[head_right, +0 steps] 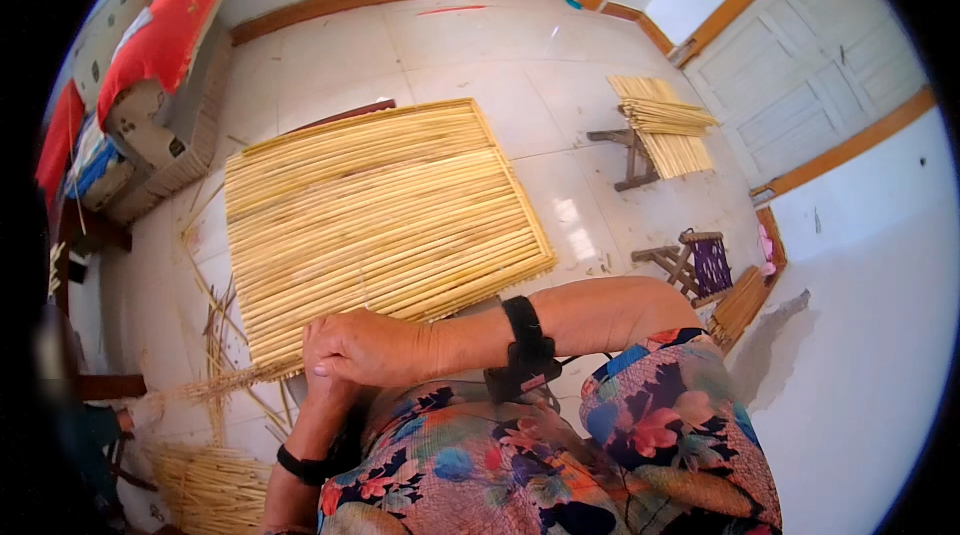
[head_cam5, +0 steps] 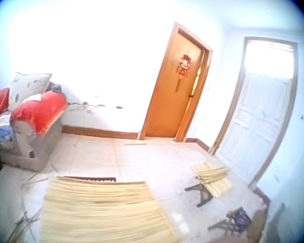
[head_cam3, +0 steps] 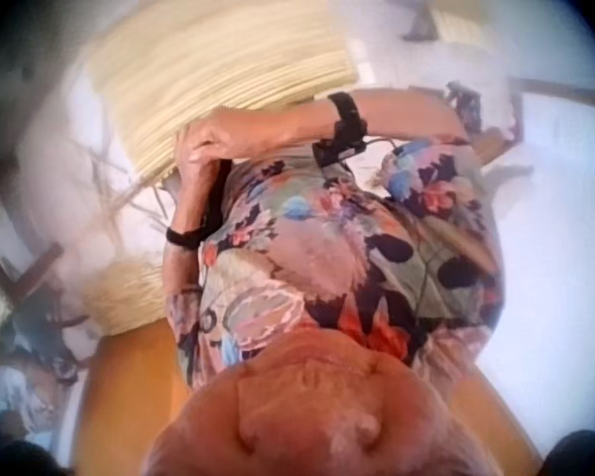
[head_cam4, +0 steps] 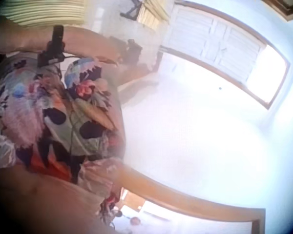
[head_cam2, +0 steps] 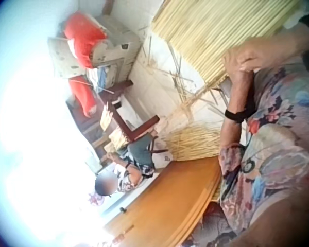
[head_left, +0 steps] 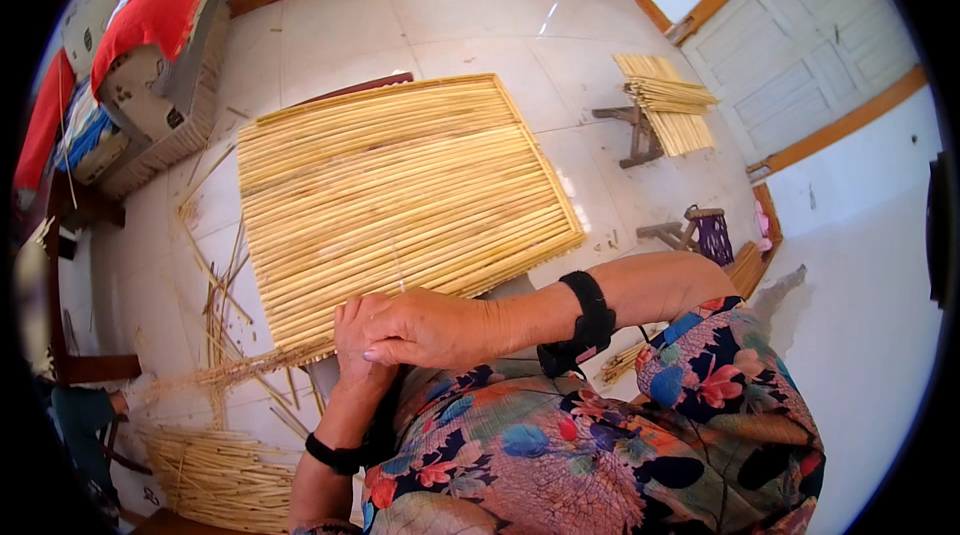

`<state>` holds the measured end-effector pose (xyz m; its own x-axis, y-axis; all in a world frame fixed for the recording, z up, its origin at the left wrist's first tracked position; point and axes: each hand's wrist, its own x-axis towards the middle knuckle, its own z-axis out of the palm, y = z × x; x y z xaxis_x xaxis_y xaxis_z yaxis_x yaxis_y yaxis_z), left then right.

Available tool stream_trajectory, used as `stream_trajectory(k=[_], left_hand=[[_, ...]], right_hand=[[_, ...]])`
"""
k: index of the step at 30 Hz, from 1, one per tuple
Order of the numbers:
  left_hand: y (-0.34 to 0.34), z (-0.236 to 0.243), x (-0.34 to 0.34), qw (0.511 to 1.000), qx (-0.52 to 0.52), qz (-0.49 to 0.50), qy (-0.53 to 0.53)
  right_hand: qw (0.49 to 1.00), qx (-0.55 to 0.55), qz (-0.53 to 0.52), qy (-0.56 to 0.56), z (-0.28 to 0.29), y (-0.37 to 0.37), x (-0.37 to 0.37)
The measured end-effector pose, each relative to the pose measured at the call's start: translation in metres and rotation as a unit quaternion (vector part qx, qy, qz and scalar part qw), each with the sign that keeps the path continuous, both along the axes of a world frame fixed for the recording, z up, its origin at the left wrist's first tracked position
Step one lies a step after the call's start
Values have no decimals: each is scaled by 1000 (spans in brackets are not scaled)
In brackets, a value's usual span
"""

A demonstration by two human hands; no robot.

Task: The person weaves thin wooden sticks together using white string to form a rectangular mat, repeatedly threading the string around each stick and pulling it tight to secure them in a row.

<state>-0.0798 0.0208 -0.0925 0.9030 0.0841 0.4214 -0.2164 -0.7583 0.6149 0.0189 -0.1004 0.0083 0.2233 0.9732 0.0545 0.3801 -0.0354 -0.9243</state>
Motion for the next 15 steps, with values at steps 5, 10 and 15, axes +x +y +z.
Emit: stream_trajectory(k=[5, 10, 15], left_hand=[[6, 1, -8, 988, 152, -16, -6], [10, 11, -11, 987, 158, -39, 12], [16, 13, -18, 984, 161, -41, 56]], right_hand=[[997, 10, -68, -42, -7, -33, 26], [977, -188, -37, 90, 4, -87, 35], [986, -154, 16, -69, -57, -117, 23]])
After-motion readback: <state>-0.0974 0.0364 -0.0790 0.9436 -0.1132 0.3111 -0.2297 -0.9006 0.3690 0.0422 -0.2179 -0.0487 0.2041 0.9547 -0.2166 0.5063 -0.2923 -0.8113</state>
